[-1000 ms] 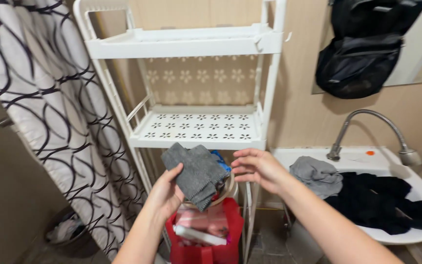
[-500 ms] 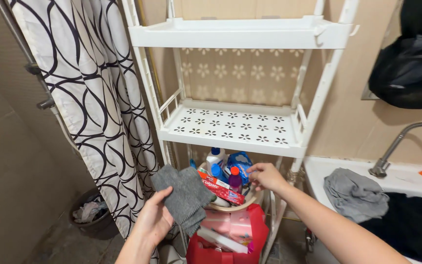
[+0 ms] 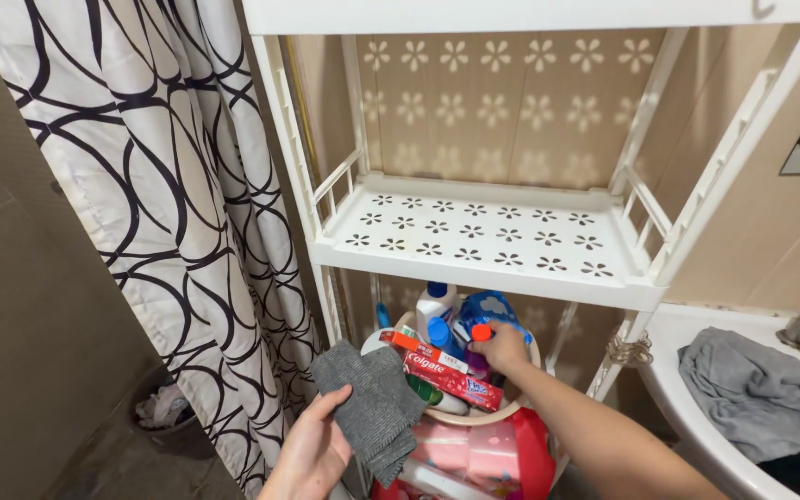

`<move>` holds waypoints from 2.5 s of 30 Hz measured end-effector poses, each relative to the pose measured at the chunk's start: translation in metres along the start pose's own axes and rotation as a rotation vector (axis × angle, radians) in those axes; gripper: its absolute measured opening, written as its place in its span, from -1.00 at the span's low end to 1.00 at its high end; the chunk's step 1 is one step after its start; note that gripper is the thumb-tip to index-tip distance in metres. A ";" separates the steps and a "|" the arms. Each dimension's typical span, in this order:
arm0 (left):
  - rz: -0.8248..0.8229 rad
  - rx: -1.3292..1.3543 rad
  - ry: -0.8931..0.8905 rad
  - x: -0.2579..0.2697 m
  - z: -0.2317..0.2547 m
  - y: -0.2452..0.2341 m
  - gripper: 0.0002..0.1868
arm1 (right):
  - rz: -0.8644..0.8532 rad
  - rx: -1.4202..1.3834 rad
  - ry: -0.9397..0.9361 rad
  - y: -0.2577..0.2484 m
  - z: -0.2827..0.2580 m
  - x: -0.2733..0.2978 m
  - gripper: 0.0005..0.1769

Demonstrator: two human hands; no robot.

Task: The person moves fabric conditioner, detergent, and disinfectant from a shelf to the toilet lid, then retrieves a cloth and washes it by hand using liquid soap and tap water.

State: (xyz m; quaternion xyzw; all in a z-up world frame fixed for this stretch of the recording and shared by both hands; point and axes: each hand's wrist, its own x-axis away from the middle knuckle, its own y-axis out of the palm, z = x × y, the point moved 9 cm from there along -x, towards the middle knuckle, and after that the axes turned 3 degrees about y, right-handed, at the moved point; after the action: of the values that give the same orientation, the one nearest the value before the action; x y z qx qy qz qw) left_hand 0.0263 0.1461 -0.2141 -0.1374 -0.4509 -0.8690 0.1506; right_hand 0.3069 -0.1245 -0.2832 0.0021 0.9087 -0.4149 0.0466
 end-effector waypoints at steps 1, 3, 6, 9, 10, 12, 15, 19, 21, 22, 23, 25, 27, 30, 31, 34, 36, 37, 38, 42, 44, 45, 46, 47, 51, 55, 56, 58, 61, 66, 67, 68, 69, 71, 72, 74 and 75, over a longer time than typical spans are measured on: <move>0.016 -0.009 -0.006 -0.001 -0.003 -0.005 -0.60 | 0.028 -0.042 -0.004 -0.002 0.002 0.004 -0.41; 0.018 -0.014 -0.012 -0.005 -0.008 -0.008 -0.63 | 0.079 -0.097 -0.039 -0.017 -0.004 0.004 -0.45; -0.012 -0.005 -0.014 -0.010 -0.011 -0.006 -0.64 | 0.114 -0.145 -0.090 -0.039 -0.031 0.012 -0.52; -0.033 0.006 -0.012 -0.011 -0.017 -0.002 -0.66 | 0.102 -0.196 -0.086 -0.067 -0.054 0.029 -0.56; -0.034 0.006 -0.009 -0.011 -0.018 -0.001 -0.67 | 0.096 -0.219 -0.096 -0.077 -0.061 0.037 -0.58; -0.034 0.000 -0.003 -0.007 -0.019 0.001 -0.66 | 0.074 -0.255 -0.110 -0.092 -0.076 0.052 -0.63; -0.037 -0.007 0.000 0.002 -0.017 0.005 -0.64 | 0.048 -0.287 -0.122 -0.113 -0.090 0.071 -0.68; -0.047 0.003 0.016 0.025 -0.008 0.008 -0.57 | 0.056 -0.336 -0.183 -0.142 -0.105 0.088 -0.67; -0.056 0.022 0.028 0.039 0.000 0.008 -0.55 | 0.037 -0.354 -0.219 -0.153 -0.114 0.091 -0.68; -0.059 0.036 0.037 0.047 0.005 0.006 -0.55 | 0.014 -0.360 -0.226 -0.155 -0.119 0.090 -0.69; -0.062 0.051 0.042 0.054 0.009 0.004 -0.54 | -0.010 -0.364 -0.232 -0.158 -0.123 0.090 -0.70; -0.028 0.040 0.072 0.069 0.017 -0.004 -0.56 | -0.009 -0.343 -0.268 -0.168 -0.132 0.092 -0.69; -0.031 0.052 0.104 0.083 0.026 -0.010 -0.59 | 0.011 -0.318 -0.334 -0.180 -0.150 0.097 -0.68; -0.045 0.089 0.162 0.111 0.048 -0.026 -0.62 | 0.059 -0.293 -0.506 -0.200 -0.197 0.121 -0.67; -0.037 0.095 0.182 0.119 0.058 -0.031 -0.63 | 0.084 -0.287 -0.588 -0.211 -0.218 0.132 -0.68; -0.003 0.050 0.207 0.142 0.098 -0.048 -0.64 | -0.085 -0.314 -0.481 -0.212 -0.270 0.149 -0.70; 0.001 0.000 0.208 0.153 0.126 -0.057 -0.65 | -0.188 -0.361 -0.503 -0.205 -0.319 0.166 -0.73; -0.007 -0.029 0.210 0.158 0.143 -0.060 -0.65 | -0.233 -0.387 -0.507 -0.199 -0.341 0.178 -0.74; -0.016 -0.057 0.213 0.163 0.160 -0.064 -0.64 | -0.258 -0.415 -0.508 -0.190 -0.359 0.192 -0.75; -0.087 -0.078 0.208 0.181 0.225 -0.090 -0.61 | -0.324 -0.468 -0.497 -0.140 -0.437 0.241 -0.76; -0.108 -0.100 0.174 0.186 0.256 -0.109 -0.57 | -0.342 -0.489 -0.475 -0.111 -0.477 0.256 -0.77; -0.082 -0.115 0.158 0.189 0.270 -0.125 -0.57 | -0.357 -0.505 -0.458 -0.095 -0.491 0.265 -0.77; -0.056 -0.130 0.143 0.192 0.283 -0.141 -0.56 | -0.372 -0.521 -0.440 -0.079 -0.506 0.272 -0.78; -0.035 -0.145 0.126 0.193 0.297 -0.155 -0.56 | -0.377 -0.533 -0.438 -0.065 -0.521 0.278 -0.78; 0.029 -0.174 0.096 0.187 0.341 -0.205 -0.56 | -0.394 -0.531 -0.432 -0.003 -0.566 0.296 -0.79; 0.030 -0.152 0.072 0.171 0.369 -0.242 -0.54 | -0.397 -0.492 -0.414 0.043 -0.601 0.291 -0.80; 0.026 -0.148 0.071 0.165 0.377 -0.251 -0.54 | -0.396 -0.495 -0.410 0.054 -0.608 0.287 -0.80; 0.021 -0.140 0.058 0.150 0.391 -0.269 -0.54 | -0.390 -0.497 -0.402 0.076 -0.618 0.275 -0.80; 0.019 -0.158 0.039 0.118 0.416 -0.301 -0.53 | -0.381 -0.427 -0.319 0.121 -0.621 0.248 -0.81; -0.035 -0.105 -0.001 0.042 0.453 -0.351 -0.52 | -0.416 -0.442 -0.305 0.220 -0.634 0.199 -0.77; -0.054 -0.100 0.005 0.026 0.461 -0.360 -0.50 | -0.412 -0.429 -0.266 0.241 -0.637 0.188 -0.75; -0.073 -0.095 0.011 0.010 0.472 -0.369 -0.48 | -0.403 -0.427 -0.291 0.258 -0.647 0.174 -0.75; -0.045 -0.097 -0.023 -0.005 0.474 -0.385 -0.46 | -0.406 -0.422 -0.308 0.277 -0.649 0.163 -0.74; 0.000 -0.108 -0.088 -0.035 0.486 -0.414 -0.42 | -0.383 -0.381 -0.307 0.315 -0.655 0.143 -0.72; 0.023 -0.121 -0.091 -0.048 0.497 -0.428 -0.43 | -0.358 -0.346 -0.290 0.335 -0.658 0.137 -0.70; 0.068 -0.141 -0.091 -0.079 0.512 -0.457 -0.44 | -0.327 -0.312 -0.261 0.370 -0.663 0.115 -0.67; 0.080 -0.126 -0.089 -0.091 0.517 -0.473 -0.46 | -0.330 -0.311 -0.232 0.389 -0.660 0.112 -0.67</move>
State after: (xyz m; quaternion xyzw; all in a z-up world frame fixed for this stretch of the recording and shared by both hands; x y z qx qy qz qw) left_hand -0.0196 0.8444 -0.3115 -0.2030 -0.3958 -0.8819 0.1562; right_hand 0.1572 0.6250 -0.1565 -0.2012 0.9381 -0.2697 0.0819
